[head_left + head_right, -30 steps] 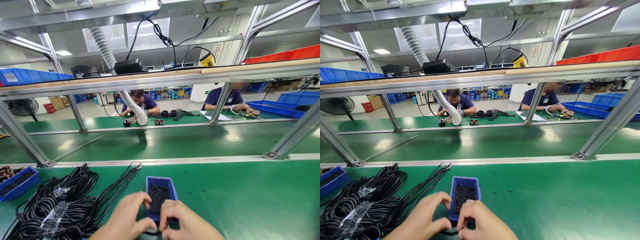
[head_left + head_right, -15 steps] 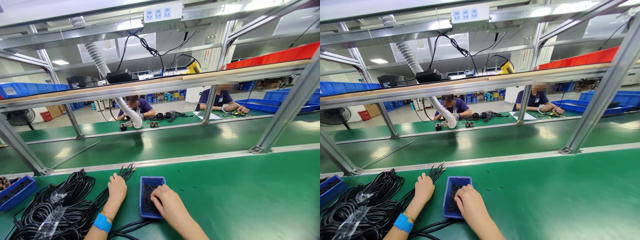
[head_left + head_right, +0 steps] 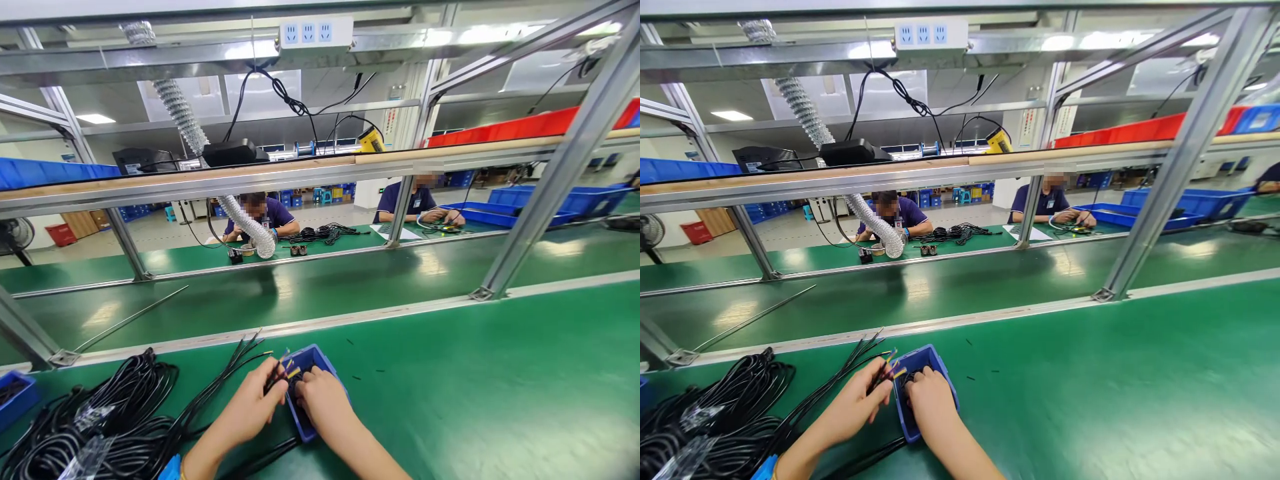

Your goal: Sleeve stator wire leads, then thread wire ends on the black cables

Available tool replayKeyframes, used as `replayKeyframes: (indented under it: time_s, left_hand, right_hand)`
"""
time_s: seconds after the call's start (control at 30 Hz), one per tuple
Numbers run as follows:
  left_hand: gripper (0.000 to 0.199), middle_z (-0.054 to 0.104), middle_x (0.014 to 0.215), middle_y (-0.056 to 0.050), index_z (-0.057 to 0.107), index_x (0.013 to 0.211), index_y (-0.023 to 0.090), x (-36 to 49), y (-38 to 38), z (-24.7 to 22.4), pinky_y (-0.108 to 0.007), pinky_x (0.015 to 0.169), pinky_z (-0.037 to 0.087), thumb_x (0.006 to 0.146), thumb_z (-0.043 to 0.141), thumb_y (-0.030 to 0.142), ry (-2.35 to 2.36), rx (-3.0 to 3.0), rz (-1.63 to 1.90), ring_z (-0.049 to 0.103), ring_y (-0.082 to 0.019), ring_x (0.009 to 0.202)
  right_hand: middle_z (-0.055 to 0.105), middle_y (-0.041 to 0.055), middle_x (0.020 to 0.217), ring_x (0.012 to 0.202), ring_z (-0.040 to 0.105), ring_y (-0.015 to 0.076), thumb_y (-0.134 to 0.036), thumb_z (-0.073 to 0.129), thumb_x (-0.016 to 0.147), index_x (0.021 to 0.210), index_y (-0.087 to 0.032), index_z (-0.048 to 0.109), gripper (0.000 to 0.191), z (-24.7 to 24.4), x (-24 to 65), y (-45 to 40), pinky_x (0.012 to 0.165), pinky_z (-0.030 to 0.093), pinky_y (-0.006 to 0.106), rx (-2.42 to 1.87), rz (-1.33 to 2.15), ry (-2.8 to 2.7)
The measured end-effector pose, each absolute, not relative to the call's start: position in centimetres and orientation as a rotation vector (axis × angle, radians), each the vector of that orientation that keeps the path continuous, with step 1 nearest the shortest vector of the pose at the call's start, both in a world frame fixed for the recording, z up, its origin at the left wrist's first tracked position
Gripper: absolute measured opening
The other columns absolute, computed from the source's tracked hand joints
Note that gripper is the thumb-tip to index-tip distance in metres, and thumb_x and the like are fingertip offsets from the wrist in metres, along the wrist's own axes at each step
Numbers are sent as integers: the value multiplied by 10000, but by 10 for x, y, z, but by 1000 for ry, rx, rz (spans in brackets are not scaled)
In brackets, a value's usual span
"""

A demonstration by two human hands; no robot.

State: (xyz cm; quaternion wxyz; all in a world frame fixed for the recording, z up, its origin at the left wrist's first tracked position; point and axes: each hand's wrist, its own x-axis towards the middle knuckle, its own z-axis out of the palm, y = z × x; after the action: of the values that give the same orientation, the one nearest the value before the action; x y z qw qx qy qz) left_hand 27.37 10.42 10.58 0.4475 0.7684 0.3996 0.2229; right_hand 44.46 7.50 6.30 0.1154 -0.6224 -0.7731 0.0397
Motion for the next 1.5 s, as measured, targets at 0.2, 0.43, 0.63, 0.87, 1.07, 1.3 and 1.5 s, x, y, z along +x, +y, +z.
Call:
replayKeyframes:
  time_s: [0.2,0.43,0.63,0.87,1.07,1.3,1.5]
  left_hand:
    - [471,487,654,61,589,859,169,291,101,95,-210,433,256,791,650,631,855,1535,715,371,-56,418]
    - [513,572,641,14,705,833,135,292,105,80,-209,494,328,685,770,622,886,1265,780,517,-103,536]
    - [411,605,590,-5,711,792,131,288,99,83,-222,538,354,733,764,534,855,1214,764,542,-124,568]
    - [354,551,587,23,692,767,145,288,98,83,-224,544,343,768,748,495,844,1253,758,490,-111,562]
    - [372,556,592,21,698,763,139,288,97,82,-223,547,358,763,761,506,836,1261,753,495,-109,563]
    - [469,648,664,-20,693,782,126,291,97,80,-223,530,408,677,812,567,905,1223,811,617,-138,566]
    - [484,646,643,-8,656,751,134,290,96,83,-211,517,414,666,816,582,892,1220,791,625,-126,530]
  right_hand:
    - [733,57,900,856,670,207,-129,546,939,972,-238,777,258,71,455,67,712,473,269,-1803,188,-2126]
    - [697,36,829,784,648,185,-208,485,985,870,-209,703,246,76,458,59,731,497,285,-1348,472,-1717]
    - [663,64,882,828,616,213,-175,430,996,962,-229,660,239,81,464,52,752,512,341,-1238,178,-1680]
    - [644,54,888,819,607,206,-143,447,992,986,-231,641,213,85,464,49,737,511,338,-1217,173,-1742]
    - [636,44,867,802,611,193,-139,447,992,970,-223,631,204,82,459,48,765,496,338,-1220,216,-1786]
    - [710,37,842,795,659,200,-196,531,950,873,-222,701,189,75,460,53,744,509,302,-1298,447,-1676]
    - [741,38,876,771,690,180,-249,532,950,911,-212,715,191,80,461,53,702,515,256,-1277,554,-1457]
